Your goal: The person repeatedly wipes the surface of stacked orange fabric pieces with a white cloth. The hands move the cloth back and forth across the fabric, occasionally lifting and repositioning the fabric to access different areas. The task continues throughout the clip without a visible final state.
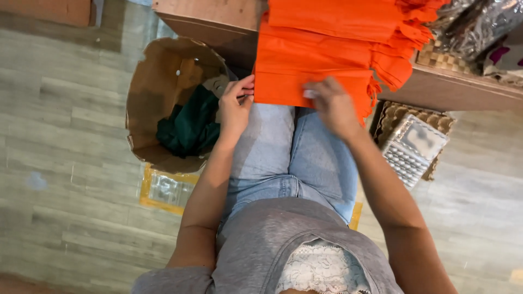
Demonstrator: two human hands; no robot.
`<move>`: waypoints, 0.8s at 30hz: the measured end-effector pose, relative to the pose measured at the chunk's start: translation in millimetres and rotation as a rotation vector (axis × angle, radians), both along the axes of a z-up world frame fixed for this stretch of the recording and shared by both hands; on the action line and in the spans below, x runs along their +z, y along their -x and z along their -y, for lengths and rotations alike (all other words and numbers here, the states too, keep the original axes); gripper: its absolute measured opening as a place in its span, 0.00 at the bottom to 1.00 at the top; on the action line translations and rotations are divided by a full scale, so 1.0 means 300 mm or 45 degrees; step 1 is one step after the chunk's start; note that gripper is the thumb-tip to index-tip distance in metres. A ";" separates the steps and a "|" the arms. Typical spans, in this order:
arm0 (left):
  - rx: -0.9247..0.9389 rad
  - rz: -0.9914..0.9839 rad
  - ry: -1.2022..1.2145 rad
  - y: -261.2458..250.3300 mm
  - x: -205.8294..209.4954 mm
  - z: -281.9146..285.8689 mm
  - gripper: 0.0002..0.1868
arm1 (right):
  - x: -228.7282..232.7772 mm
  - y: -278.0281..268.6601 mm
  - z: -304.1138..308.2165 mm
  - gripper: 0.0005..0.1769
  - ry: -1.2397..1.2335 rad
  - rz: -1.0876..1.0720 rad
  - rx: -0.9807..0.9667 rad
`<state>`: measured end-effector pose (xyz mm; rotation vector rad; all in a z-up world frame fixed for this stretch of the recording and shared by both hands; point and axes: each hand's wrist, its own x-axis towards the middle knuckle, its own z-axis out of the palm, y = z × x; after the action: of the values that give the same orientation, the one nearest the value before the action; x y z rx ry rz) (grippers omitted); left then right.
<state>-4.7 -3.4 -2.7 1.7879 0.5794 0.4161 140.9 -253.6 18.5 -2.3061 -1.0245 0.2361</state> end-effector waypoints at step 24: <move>-0.042 0.104 0.061 -0.003 0.045 0.015 0.25 | -0.123 0.057 -0.301 0.09 -0.226 0.330 0.242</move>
<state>-3.8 -7.8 10.7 1.7243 0.4980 0.4471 123.7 -163.2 -18.4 -2.1166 -1.3389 -0.0797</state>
